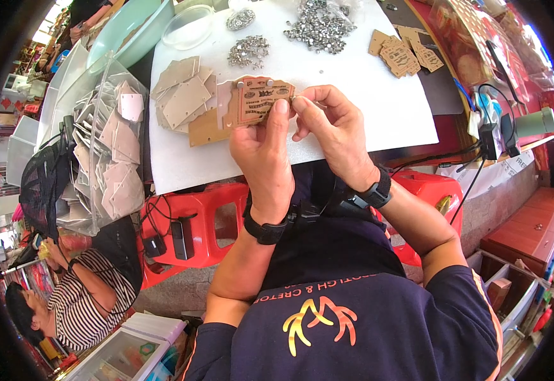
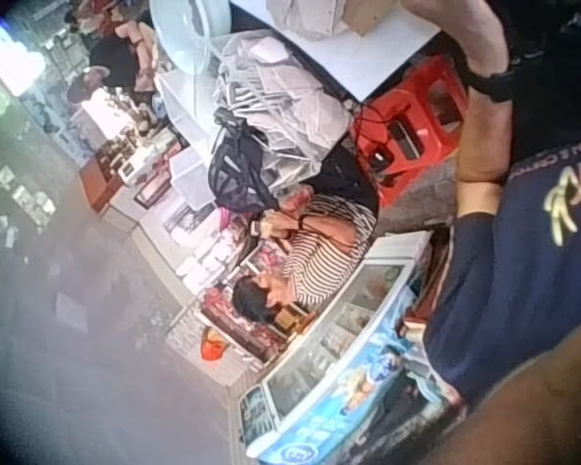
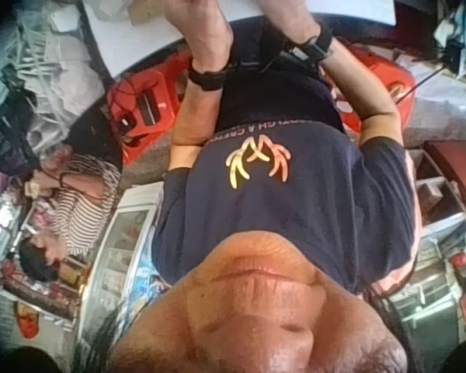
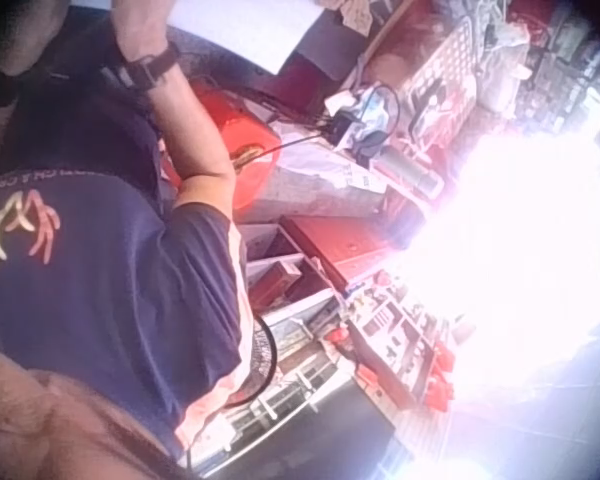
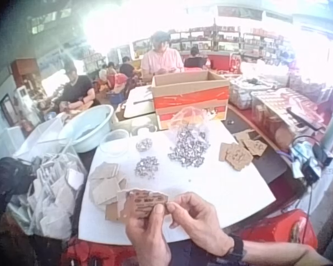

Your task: Attaching metal eyelets or studs to pre-punched holes in shoe tags.

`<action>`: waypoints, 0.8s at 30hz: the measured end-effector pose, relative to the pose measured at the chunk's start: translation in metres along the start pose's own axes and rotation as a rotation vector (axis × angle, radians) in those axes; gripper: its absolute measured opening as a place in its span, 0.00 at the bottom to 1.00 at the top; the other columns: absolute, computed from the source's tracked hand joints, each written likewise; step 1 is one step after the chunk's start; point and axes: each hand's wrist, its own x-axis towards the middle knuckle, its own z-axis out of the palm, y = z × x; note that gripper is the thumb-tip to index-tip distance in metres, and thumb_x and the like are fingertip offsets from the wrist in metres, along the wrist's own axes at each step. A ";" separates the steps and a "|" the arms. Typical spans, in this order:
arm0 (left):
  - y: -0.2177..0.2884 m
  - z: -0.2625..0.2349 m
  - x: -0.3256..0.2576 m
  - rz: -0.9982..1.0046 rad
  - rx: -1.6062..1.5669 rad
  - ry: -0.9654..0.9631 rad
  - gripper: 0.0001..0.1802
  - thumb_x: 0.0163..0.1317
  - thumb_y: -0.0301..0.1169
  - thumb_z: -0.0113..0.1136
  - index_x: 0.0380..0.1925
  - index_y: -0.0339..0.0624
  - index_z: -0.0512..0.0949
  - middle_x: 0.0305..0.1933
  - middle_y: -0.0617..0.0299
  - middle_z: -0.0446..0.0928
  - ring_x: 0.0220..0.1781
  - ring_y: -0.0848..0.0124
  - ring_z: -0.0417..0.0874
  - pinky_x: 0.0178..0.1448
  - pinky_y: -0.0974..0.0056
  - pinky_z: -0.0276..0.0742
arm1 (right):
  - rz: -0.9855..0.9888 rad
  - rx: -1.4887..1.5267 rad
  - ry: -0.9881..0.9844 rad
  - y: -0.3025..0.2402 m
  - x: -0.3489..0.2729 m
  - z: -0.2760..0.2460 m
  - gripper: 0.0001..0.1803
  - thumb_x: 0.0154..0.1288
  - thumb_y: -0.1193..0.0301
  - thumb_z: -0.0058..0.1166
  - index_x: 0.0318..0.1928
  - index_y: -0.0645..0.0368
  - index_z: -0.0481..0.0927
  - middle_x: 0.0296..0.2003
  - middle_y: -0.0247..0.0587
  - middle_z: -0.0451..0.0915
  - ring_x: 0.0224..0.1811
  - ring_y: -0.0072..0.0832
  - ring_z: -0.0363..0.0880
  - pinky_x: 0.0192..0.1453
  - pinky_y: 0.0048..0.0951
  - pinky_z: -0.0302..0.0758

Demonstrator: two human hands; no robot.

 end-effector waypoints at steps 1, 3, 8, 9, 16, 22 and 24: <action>0.002 0.001 -0.001 0.013 -0.003 0.000 0.17 0.67 0.21 0.55 0.56 0.33 0.70 0.49 0.58 0.78 0.48 0.74 0.79 0.54 0.68 0.76 | 0.000 0.000 -0.001 0.001 -0.001 0.001 0.09 0.69 0.71 0.56 0.42 0.65 0.76 0.33 0.35 0.82 0.29 0.14 0.77 0.32 0.17 0.76; 0.003 0.003 -0.004 0.025 -0.010 -0.002 0.18 0.67 0.20 0.55 0.56 0.33 0.70 0.49 0.58 0.78 0.49 0.74 0.80 0.54 0.68 0.76 | -0.070 0.002 0.014 0.002 -0.004 0.003 0.08 0.69 0.73 0.56 0.43 0.64 0.76 0.33 0.35 0.82 0.30 0.13 0.77 0.32 0.17 0.76; 0.004 0.004 -0.006 0.075 -0.033 0.016 0.19 0.65 0.18 0.56 0.56 0.32 0.70 0.50 0.57 0.78 0.50 0.73 0.80 0.55 0.68 0.76 | -0.142 -0.022 0.019 0.001 -0.006 0.006 0.07 0.68 0.75 0.57 0.43 0.64 0.76 0.33 0.34 0.82 0.30 0.12 0.77 0.32 0.16 0.77; 0.004 0.003 -0.006 0.077 -0.020 0.008 0.19 0.65 0.18 0.56 0.56 0.32 0.70 0.50 0.57 0.78 0.49 0.73 0.80 0.55 0.68 0.76 | -0.169 -0.058 0.030 0.001 -0.006 0.006 0.07 0.68 0.76 0.57 0.43 0.64 0.75 0.32 0.33 0.81 0.30 0.12 0.77 0.32 0.16 0.78; 0.003 -0.001 -0.007 0.102 0.008 -0.052 0.17 0.66 0.18 0.56 0.54 0.33 0.70 0.48 0.57 0.78 0.49 0.73 0.80 0.55 0.68 0.77 | -0.199 -0.008 0.009 -0.002 -0.007 0.004 0.08 0.66 0.77 0.58 0.44 0.64 0.75 0.35 0.33 0.80 0.33 0.12 0.77 0.33 0.16 0.80; 0.008 0.006 -0.008 0.153 0.071 -0.031 0.09 0.67 0.20 0.56 0.47 0.32 0.75 0.42 0.61 0.81 0.39 0.80 0.79 0.41 0.74 0.76 | -0.194 -0.002 -0.015 -0.004 -0.008 0.001 0.07 0.67 0.78 0.57 0.44 0.64 0.75 0.37 0.31 0.78 0.35 0.13 0.77 0.35 0.18 0.82; 0.009 0.008 -0.008 0.154 0.079 -0.032 0.09 0.67 0.21 0.56 0.46 0.32 0.75 0.41 0.61 0.81 0.38 0.80 0.79 0.38 0.74 0.76 | -0.151 0.065 -0.042 -0.006 -0.009 0.000 0.07 0.67 0.77 0.57 0.43 0.64 0.75 0.37 0.31 0.78 0.35 0.12 0.77 0.34 0.18 0.82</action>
